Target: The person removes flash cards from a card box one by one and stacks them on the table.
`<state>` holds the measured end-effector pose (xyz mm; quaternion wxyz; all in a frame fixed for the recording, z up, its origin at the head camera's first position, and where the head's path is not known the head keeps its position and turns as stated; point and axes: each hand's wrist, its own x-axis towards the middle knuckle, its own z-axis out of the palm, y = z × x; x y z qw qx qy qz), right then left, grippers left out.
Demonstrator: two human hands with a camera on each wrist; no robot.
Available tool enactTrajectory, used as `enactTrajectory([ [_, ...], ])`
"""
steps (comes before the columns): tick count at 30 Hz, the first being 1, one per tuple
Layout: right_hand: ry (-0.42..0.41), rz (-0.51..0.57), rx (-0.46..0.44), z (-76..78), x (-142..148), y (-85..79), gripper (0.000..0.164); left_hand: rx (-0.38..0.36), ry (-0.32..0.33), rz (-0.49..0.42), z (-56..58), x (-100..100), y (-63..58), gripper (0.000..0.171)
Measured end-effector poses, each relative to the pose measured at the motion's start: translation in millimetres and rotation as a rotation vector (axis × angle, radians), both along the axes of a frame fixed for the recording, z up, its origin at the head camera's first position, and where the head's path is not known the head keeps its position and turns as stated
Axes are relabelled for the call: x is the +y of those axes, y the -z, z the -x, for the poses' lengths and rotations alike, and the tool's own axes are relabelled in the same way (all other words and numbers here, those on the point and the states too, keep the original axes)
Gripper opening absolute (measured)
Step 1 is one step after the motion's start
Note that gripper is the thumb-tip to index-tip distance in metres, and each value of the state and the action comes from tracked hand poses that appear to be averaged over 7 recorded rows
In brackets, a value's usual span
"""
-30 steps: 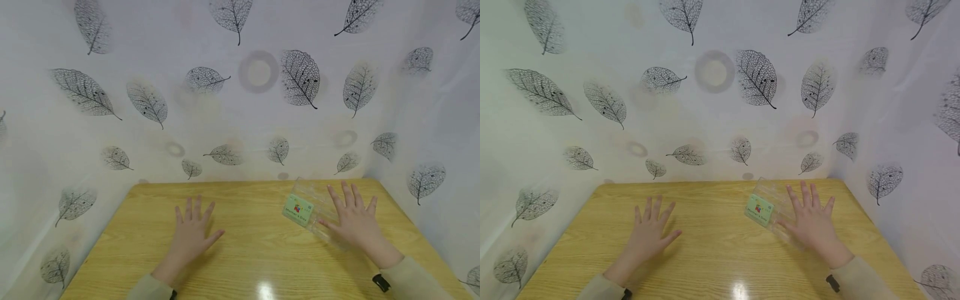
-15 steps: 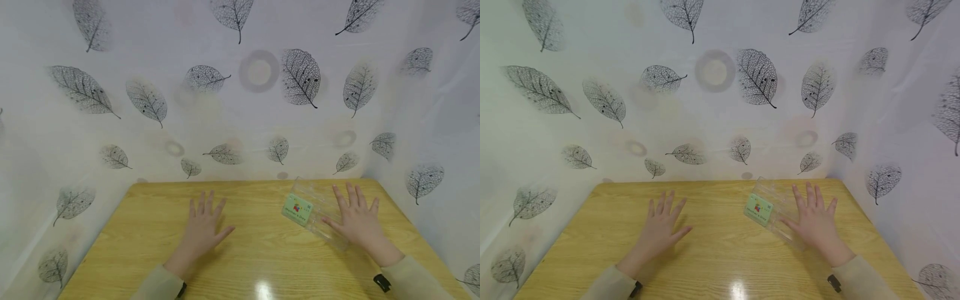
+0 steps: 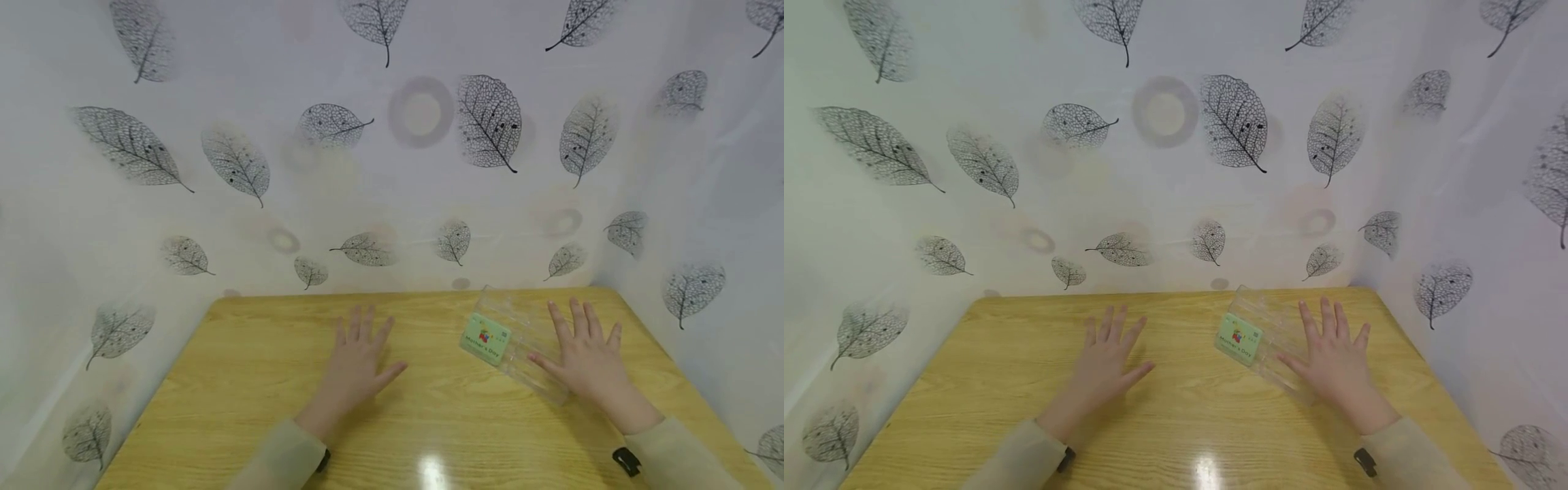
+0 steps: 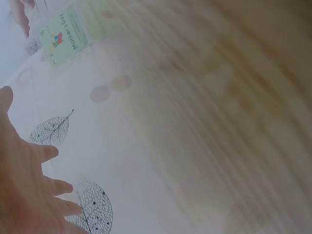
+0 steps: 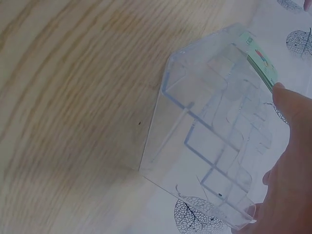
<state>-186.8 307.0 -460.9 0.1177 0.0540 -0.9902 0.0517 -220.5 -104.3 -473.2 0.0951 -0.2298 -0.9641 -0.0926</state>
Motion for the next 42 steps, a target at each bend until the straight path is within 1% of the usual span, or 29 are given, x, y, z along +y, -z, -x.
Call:
enactTrajectory([
  [4,0.002,0.004,0.002,-0.8,0,0.2,0.108,-0.019,0.021,-0.001,3.1,12,-0.3,0.086],
  [8,0.008,0.005,-0.019,-2.5,1,2.1,0.110,-0.028,0.045,-0.001,6.3,23,0.9,0.085],
  [11,0.011,0.010,-0.034,-4.4,2,4.2,0.110,-0.023,0.060,0.008,8.3,31,2.1,0.084],
  [15,0.007,0.002,-0.023,-6.1,2,6.5,0.110,-0.019,0.071,0.021,10.2,39,2.7,0.084],
  [21,-0.023,-0.013,-0.013,-6.9,2,8.3,0.110,-0.007,0.083,0.043,12.9,49,5.2,0.084],
  [27,-0.061,-0.009,0.034,-6.1,2,11.0,0.111,0.010,0.099,0.055,14.9,57,6.4,0.083],
  [36,-0.108,-0.024,0.108,-2.9,0,16.5,0.111,-0.027,0.119,0.077,14.3,65,-0.7,0.082],
  [39,-0.123,-0.025,0.125,-1.6,-2,17.2,0.112,-0.033,0.125,0.092,15.5,66,-1.3,0.082],
  [42,-0.140,-0.017,0.138,-0.4,-3,17.9,0.112,-0.023,0.128,0.104,18.0,68,-0.6,0.082],
])
